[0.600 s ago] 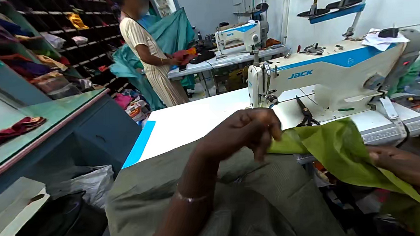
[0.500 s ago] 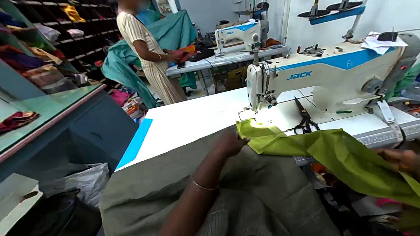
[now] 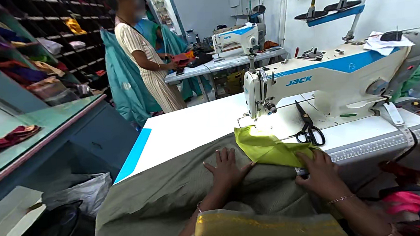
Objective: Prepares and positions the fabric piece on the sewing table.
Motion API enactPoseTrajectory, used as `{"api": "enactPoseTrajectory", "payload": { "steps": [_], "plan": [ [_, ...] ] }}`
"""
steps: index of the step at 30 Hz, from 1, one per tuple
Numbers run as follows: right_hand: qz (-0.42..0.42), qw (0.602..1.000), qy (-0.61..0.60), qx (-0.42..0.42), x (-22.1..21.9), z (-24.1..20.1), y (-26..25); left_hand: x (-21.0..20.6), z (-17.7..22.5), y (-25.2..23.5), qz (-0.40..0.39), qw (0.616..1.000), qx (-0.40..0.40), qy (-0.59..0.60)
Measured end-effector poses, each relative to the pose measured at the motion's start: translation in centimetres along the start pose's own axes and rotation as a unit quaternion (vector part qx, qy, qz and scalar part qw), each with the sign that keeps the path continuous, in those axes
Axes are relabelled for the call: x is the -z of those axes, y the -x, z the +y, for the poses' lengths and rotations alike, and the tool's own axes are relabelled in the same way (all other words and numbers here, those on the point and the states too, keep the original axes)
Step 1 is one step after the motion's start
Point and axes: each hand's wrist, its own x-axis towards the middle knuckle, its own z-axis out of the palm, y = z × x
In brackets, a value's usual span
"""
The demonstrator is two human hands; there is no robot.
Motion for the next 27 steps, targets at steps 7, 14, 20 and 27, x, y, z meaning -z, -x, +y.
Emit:
{"api": "enactPoseTrajectory", "payload": {
  "steps": [7, 14, 20, 27],
  "plan": [
    [0.045, 0.995, -0.088, -0.033, 5.3, 0.6, -0.6, 4.9, -8.9, -1.2, 0.142, 0.975, 0.018, 0.169],
    [0.047, 0.822, -0.567, -0.033, 8.1, -3.2, 2.3, 4.8, -22.5, 1.4, 0.15, 0.866, 0.473, 0.061],
    [-0.187, 0.774, -0.604, -0.039, 6.4, -3.9, 5.8, 5.5, -24.2, -3.9, 0.096, 0.928, 0.355, 0.052],
    [-0.289, 0.733, -0.599, -0.144, 3.1, -5.3, 9.7, 6.9, -23.5, -9.1, 0.145, 0.95, 0.2, 0.191]
  ]
}}
